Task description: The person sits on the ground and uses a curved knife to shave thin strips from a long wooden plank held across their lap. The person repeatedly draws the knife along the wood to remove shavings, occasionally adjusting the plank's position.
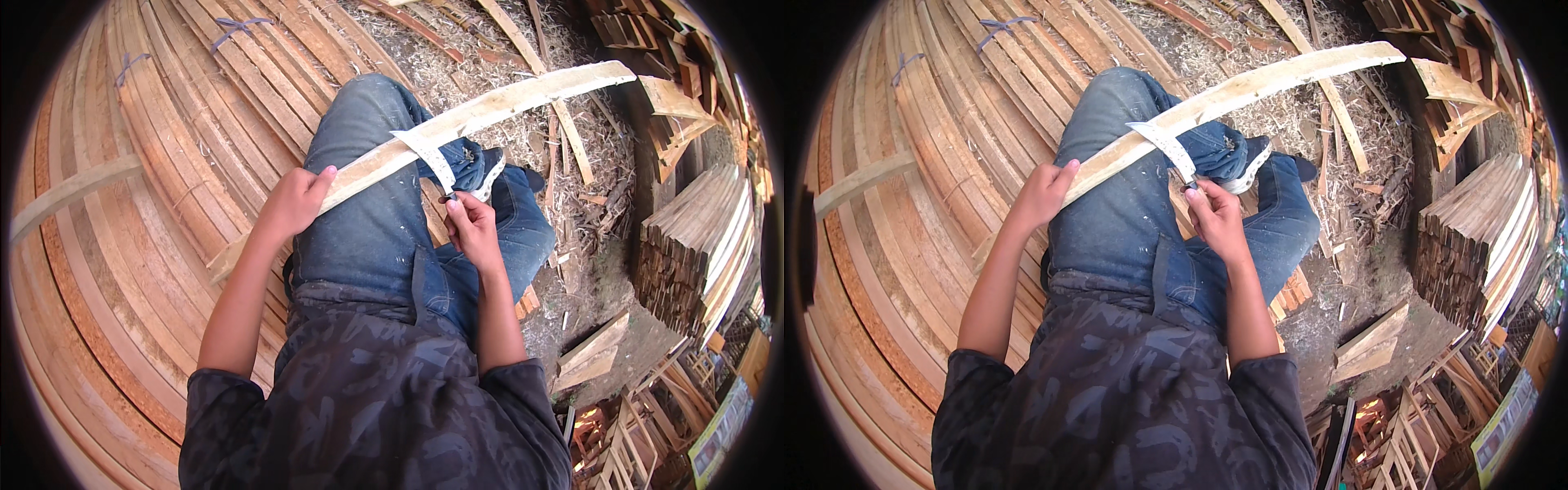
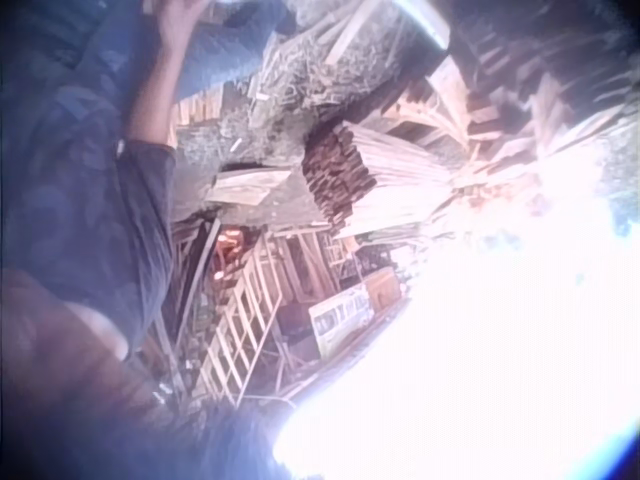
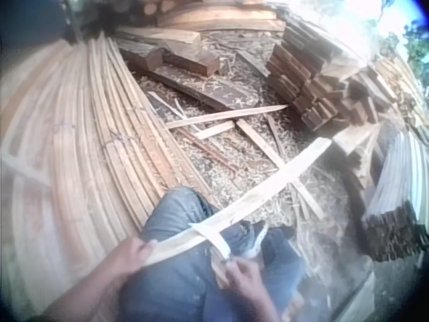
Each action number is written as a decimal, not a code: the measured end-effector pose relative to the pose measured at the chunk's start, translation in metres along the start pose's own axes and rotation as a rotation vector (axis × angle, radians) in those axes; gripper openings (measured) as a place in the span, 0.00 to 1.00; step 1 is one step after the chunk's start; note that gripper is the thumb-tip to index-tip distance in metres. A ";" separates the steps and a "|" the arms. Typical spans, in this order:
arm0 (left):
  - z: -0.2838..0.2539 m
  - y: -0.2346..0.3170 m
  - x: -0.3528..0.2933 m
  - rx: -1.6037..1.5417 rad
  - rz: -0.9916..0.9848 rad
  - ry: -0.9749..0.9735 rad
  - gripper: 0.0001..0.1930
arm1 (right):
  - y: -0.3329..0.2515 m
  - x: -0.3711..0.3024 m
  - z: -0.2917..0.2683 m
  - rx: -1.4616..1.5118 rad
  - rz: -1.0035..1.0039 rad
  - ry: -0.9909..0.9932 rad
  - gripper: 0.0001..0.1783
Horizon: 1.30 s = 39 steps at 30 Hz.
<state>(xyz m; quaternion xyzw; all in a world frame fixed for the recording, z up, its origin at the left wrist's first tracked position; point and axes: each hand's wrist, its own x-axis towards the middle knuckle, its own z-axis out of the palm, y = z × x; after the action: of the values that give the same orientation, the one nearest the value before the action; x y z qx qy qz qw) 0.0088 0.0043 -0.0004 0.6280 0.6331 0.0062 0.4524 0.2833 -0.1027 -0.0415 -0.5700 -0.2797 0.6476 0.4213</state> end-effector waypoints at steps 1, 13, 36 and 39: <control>-0.001 -0.001 -0.001 -0.011 0.001 -0.001 0.32 | 0.002 0.003 -0.006 0.054 -0.058 0.158 0.11; 0.005 -0.012 0.003 -0.040 0.033 0.033 0.31 | -0.001 0.007 -0.004 0.185 -0.013 0.122 0.10; 0.006 -0.012 0.004 -0.068 0.051 0.026 0.31 | -0.001 0.003 -0.015 -0.356 -0.201 0.161 0.12; 0.004 -0.014 0.006 -0.074 0.010 -0.016 0.31 | -0.006 0.011 -0.028 0.034 -0.168 0.400 0.12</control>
<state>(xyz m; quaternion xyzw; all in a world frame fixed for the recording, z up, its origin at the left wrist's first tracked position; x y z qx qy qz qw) 0.0013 0.0036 -0.0141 0.6140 0.6257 0.0269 0.4804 0.3125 -0.0931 -0.0473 -0.6547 -0.2260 0.4889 0.5303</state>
